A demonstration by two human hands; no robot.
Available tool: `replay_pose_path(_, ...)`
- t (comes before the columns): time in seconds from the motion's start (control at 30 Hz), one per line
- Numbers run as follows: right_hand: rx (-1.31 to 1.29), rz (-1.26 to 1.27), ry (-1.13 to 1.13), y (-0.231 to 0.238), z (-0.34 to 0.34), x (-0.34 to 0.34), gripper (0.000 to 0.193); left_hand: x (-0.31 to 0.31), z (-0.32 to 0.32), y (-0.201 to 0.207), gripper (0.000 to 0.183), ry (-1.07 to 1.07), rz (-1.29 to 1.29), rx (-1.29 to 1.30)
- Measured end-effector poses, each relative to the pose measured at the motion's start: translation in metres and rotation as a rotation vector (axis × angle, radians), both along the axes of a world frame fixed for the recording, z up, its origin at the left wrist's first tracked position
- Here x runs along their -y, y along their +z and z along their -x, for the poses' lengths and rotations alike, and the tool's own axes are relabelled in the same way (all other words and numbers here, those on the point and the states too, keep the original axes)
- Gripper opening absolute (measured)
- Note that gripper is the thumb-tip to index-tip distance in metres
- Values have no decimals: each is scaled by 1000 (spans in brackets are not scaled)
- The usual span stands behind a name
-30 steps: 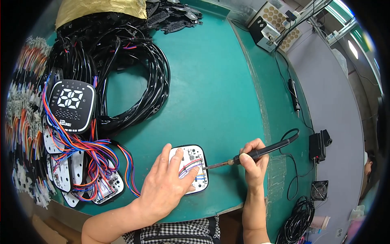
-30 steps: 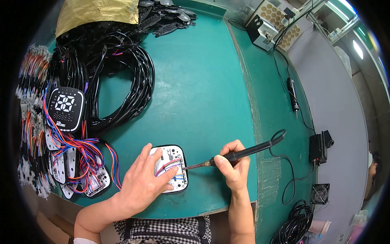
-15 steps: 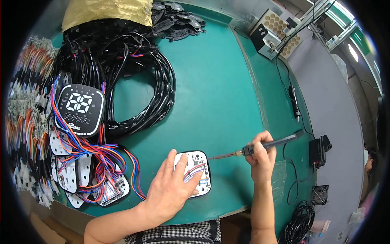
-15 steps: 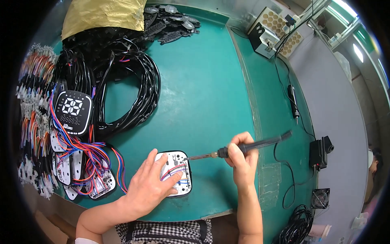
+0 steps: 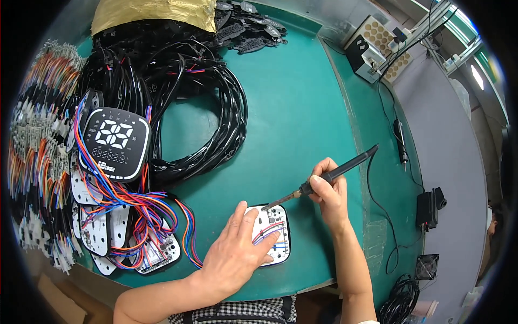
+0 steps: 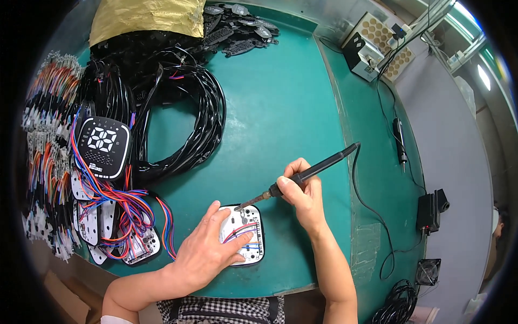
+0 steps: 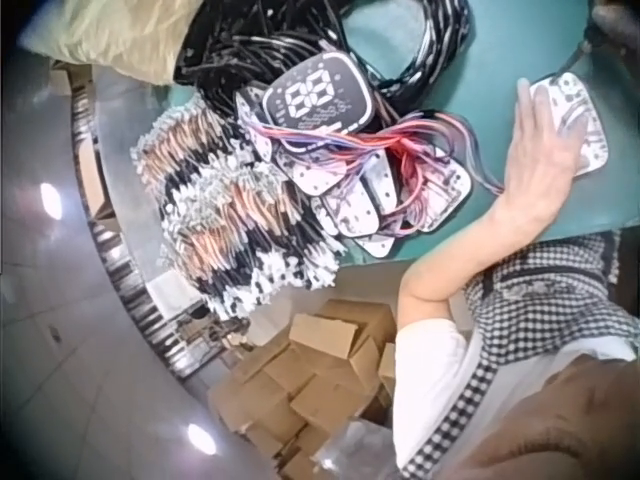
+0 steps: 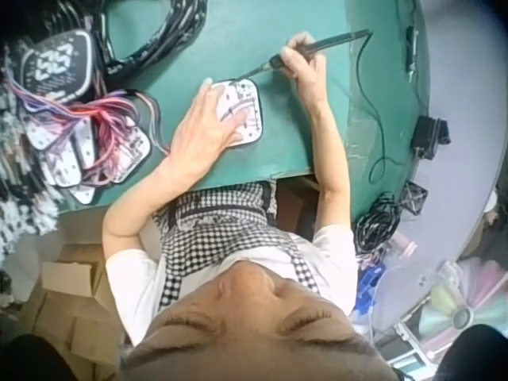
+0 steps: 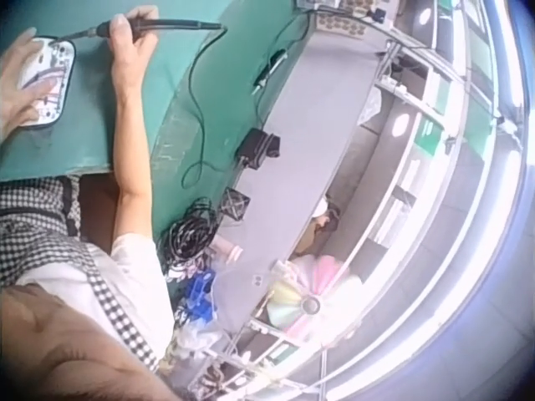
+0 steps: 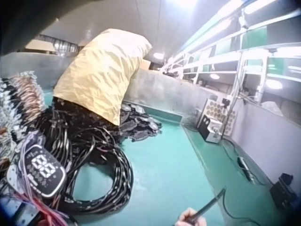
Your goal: The person solders wires and electronic modules onto small circuit boards with a soldering iron and solder.
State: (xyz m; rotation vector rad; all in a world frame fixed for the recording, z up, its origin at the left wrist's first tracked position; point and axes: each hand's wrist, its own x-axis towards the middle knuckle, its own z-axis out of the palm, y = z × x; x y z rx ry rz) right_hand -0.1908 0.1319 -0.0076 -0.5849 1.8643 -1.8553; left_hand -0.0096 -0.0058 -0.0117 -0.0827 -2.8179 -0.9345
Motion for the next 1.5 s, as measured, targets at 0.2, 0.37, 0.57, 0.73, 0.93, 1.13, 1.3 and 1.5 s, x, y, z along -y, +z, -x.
replay_pose_path(0.2,26,15,2,1,0,0,20,0,1,0,45,-6,2,2)
replay_pose_path(0.37,10,-3,-1,2,-1,0,19,-1,1,1,45,-12,16,-5)
replay_pose_path(0.57,-2,-21,-10,3,-1,-1,19,-1,0,1,46,-13,33,-6)
replay_pose_path(0.73,-19,-27,-8,3,-1,-1,19,-1,0,1,47,-9,45,-11)
replay_pose_path(0.93,-49,-40,-7,3,-3,-3,20,-2,0,1,46,-11,52,-9)
replay_pose_path(1.13,-77,-44,-1,2,-2,-2,19,-1,1,1,47,-17,57,-13)
replay_pose_path(1.3,-102,-48,9,3,-1,-2,20,0,2,0,46,-16,52,-18)
replay_pose_path(1.5,-114,-12,-16,4,-6,-5,20,-1,-1,3,45,-12,51,-29)
